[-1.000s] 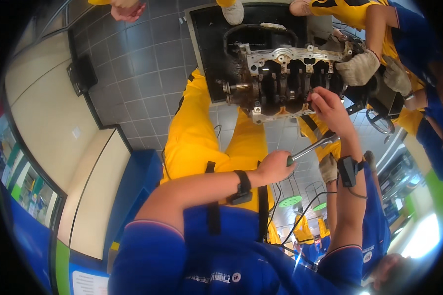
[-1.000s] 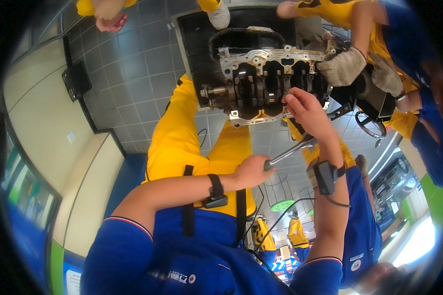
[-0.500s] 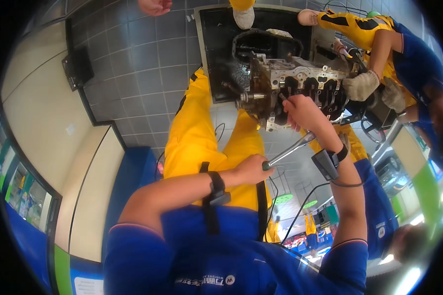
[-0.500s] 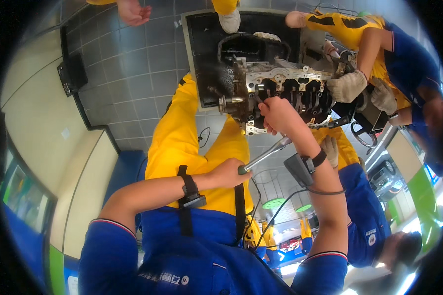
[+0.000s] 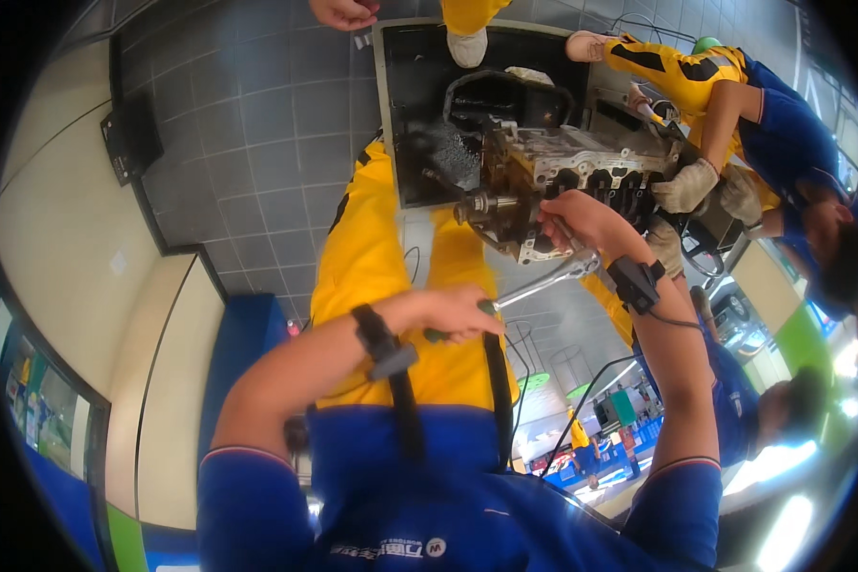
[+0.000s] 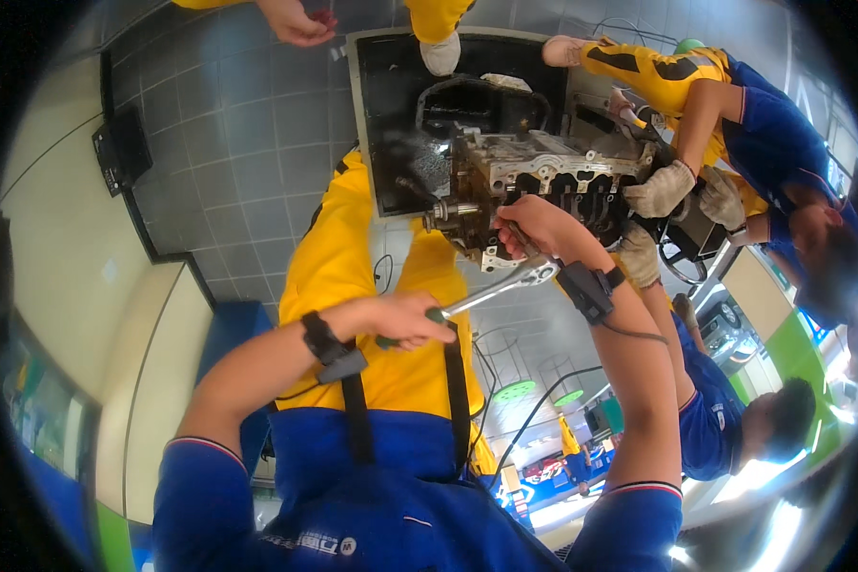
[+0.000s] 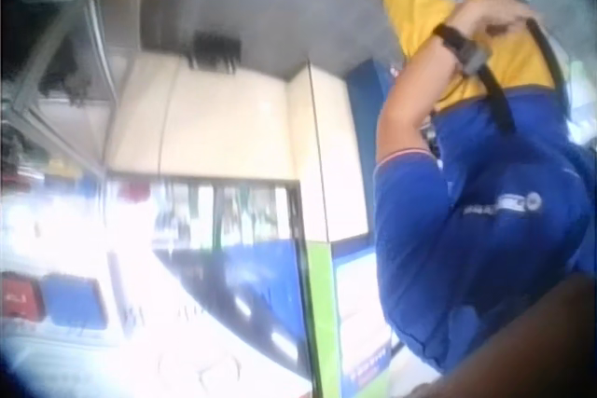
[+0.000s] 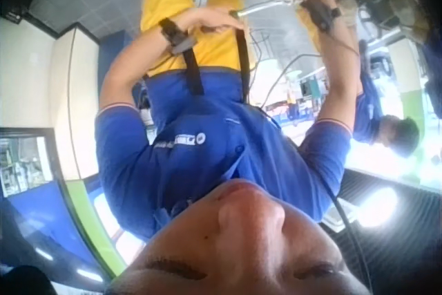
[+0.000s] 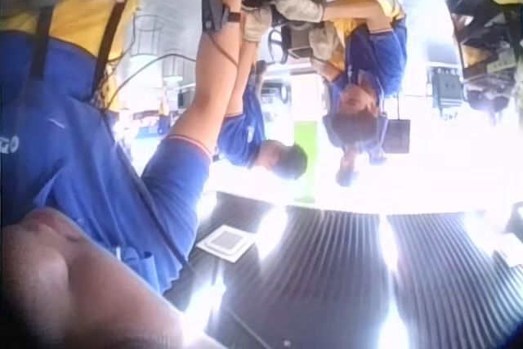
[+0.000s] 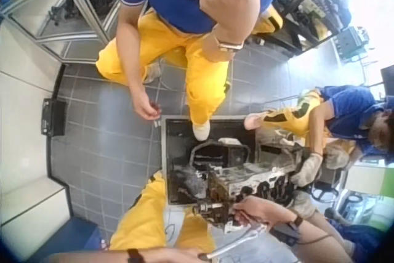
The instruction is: Using a torque wrench and other tools to work on an engine block in an automotive training setting.
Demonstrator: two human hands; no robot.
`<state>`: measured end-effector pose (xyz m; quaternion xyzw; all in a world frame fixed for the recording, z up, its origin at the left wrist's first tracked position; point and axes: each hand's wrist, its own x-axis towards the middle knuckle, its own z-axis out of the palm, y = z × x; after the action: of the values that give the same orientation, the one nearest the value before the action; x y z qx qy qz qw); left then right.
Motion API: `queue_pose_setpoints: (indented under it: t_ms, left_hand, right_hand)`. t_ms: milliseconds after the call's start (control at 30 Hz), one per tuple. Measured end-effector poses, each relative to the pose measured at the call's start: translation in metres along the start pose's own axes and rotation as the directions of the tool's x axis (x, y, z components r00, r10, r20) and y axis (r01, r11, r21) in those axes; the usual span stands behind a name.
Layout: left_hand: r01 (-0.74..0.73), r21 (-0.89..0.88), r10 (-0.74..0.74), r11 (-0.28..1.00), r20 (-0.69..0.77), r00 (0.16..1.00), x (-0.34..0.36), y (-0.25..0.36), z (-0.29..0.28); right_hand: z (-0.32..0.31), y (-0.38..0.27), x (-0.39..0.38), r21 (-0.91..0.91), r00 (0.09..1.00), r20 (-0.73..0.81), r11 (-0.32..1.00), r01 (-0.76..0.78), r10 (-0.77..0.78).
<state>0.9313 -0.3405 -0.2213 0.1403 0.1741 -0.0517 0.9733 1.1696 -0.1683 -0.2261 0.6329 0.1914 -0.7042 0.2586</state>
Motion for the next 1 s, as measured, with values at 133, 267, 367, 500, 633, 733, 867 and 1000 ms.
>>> queue_pose_setpoints:
  t_ms: [133,267,367,500,633,733,867,1000]
  left_hand:
    - [0.119,0.343,-0.06,0.932,-0.176,0.982,-0.054,0.085,-0.034]
    - [0.281,0.937,0.411,0.207,-0.344,0.845,-0.084,0.172,-0.03]
    - [0.348,0.937,0.525,-0.025,-0.284,0.802,-0.065,0.221,-0.022]
    - [0.397,0.908,0.36,-0.129,-0.331,0.873,-0.044,0.265,-0.01]
    - [0.464,0.881,0.261,-0.091,-0.429,0.865,-0.052,0.254,-0.017]
    - [0.5,0.865,0.145,0.046,-0.501,0.853,-0.064,0.223,-0.03]
    - [0.543,0.839,0.19,0.031,-0.538,0.821,-0.067,0.209,-0.018]
    - [0.547,0.83,0.085,0.105,-0.556,0.827,-0.065,0.207,-0.014]
  right_hand:
    - [-0.012,0.018,0.019,0.149,0.999,0.035,0.988,-0.047,0.042]
    - [-0.003,0.037,0.026,0.407,0.999,0.008,0.913,0.039,-0.046]
    - [0.002,0.045,0.017,0.463,0.994,-0.05,0.88,0.107,-0.095]
    - [0.003,0.064,-0.015,0.389,0.903,-0.355,0.841,0.377,-0.24]
    - [0.046,0.06,-0.07,0.053,0.523,-0.686,0.683,0.729,-0.505]
    - [0.087,0.045,-0.051,-0.413,0.013,-0.699,0.419,0.809,-0.715]
    - [0.092,0.052,-0.012,-0.541,-0.258,-0.719,0.286,0.791,-0.646]
    - [0.091,0.056,-0.021,-0.453,-0.186,-0.755,0.295,0.841,-0.628]
